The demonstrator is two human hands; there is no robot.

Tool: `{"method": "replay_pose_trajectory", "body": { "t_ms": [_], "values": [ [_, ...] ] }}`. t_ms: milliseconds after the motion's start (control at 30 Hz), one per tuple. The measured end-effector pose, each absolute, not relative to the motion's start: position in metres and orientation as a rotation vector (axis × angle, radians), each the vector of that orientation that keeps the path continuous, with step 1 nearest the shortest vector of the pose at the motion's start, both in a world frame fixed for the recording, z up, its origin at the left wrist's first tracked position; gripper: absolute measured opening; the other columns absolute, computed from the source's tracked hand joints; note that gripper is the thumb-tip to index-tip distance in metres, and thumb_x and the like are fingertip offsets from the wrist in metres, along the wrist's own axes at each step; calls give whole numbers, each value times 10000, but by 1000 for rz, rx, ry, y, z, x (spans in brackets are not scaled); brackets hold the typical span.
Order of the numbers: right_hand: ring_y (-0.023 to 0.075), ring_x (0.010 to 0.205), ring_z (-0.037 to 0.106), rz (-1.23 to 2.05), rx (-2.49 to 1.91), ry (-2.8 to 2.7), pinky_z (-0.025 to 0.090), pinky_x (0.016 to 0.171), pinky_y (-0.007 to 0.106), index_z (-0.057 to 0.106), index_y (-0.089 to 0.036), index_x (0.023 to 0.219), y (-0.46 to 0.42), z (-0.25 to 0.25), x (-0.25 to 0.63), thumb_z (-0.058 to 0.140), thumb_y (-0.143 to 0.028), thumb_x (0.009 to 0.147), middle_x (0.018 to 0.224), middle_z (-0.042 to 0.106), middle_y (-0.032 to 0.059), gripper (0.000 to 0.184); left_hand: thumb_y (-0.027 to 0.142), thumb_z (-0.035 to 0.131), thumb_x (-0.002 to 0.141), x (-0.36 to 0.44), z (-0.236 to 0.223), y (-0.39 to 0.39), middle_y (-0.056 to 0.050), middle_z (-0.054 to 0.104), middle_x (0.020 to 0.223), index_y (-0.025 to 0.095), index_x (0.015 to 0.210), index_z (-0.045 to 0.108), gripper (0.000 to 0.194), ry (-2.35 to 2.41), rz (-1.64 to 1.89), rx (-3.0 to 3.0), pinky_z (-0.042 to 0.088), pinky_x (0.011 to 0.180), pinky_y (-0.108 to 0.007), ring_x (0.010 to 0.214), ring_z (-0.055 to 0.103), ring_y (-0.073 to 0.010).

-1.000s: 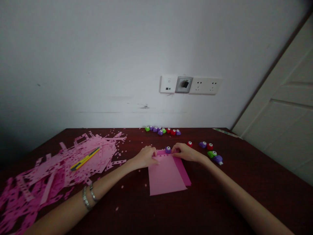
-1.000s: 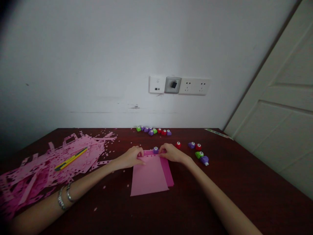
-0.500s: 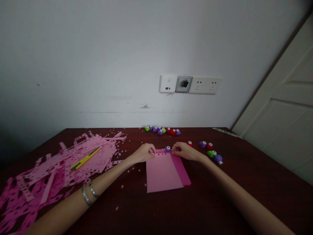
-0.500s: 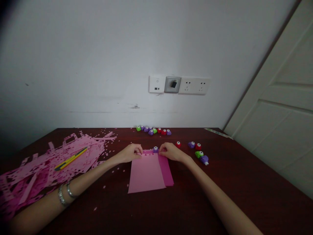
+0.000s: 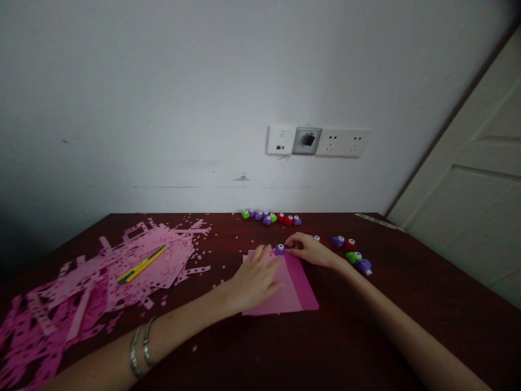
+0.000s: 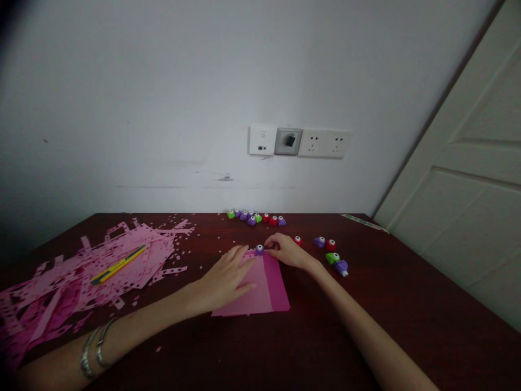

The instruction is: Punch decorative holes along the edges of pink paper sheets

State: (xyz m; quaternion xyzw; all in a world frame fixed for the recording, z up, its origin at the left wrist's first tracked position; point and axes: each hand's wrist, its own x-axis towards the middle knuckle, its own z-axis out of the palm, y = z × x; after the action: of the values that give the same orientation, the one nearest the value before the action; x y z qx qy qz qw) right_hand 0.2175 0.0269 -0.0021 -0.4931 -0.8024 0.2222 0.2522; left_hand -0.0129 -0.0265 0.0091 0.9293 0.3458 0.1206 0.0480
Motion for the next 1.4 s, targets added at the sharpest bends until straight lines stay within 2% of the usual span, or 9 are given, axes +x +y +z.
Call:
{"method": "replay_pose_trajectory", "body": {
  "t_ms": [67,167,833,967,1167,1400],
  "values": [
    [140,680,538,603,-1305,-2188,447,622,275,616,-149,962,27,-1,217,577,-255,753,876,616,60,237,562,373,830,-11,6,-37,-155,217,1435,171,1342,325,647,908,210,2800,180,1024,-466,1319,118,-343],
    [139,682,534,640,-1268,-2222,452,622,275,606,-148,1008,28,2,214,574,-243,749,906,620,67,278,606,284,839,-12,4,-40,-142,138,1465,178,1380,257,690,862,59,2698,147,1037,-474,1336,31,-340],
    [129,685,528,725,-1282,-2318,447,635,259,634,-133,973,39,4,207,523,-70,658,881,627,59,341,650,186,835,-14,0,-23,-141,-44,1470,186,1419,109,749,889,-81,2676,92,1056,-474,1326,-73,-337],
    [124,676,504,796,-1315,-2210,419,605,248,600,-134,1022,42,4,210,564,-133,675,851,593,46,349,642,187,841,-13,1,-23,-149,-53,1467,178,1419,106,746,886,-90,2668,82,1057,-474,1325,-76,-336],
    [103,586,446,1010,-1330,-2074,345,542,234,591,-113,972,47,0,206,540,-320,772,663,504,-8,292,636,189,844,-13,2,-25,-144,-77,1465,173,1420,99,744,900,-103,2652,75,1058,-473,1322,-91,-338],
    [83,533,416,1186,-1414,-1949,299,493,215,594,-109,940,48,-1,199,600,-343,724,630,508,-18,319,636,192,844,-13,-1,-25,-133,-74,1469,188,1420,100,736,899,-70,2649,83,1052,-485,1324,-83,-342]
  ]
}}
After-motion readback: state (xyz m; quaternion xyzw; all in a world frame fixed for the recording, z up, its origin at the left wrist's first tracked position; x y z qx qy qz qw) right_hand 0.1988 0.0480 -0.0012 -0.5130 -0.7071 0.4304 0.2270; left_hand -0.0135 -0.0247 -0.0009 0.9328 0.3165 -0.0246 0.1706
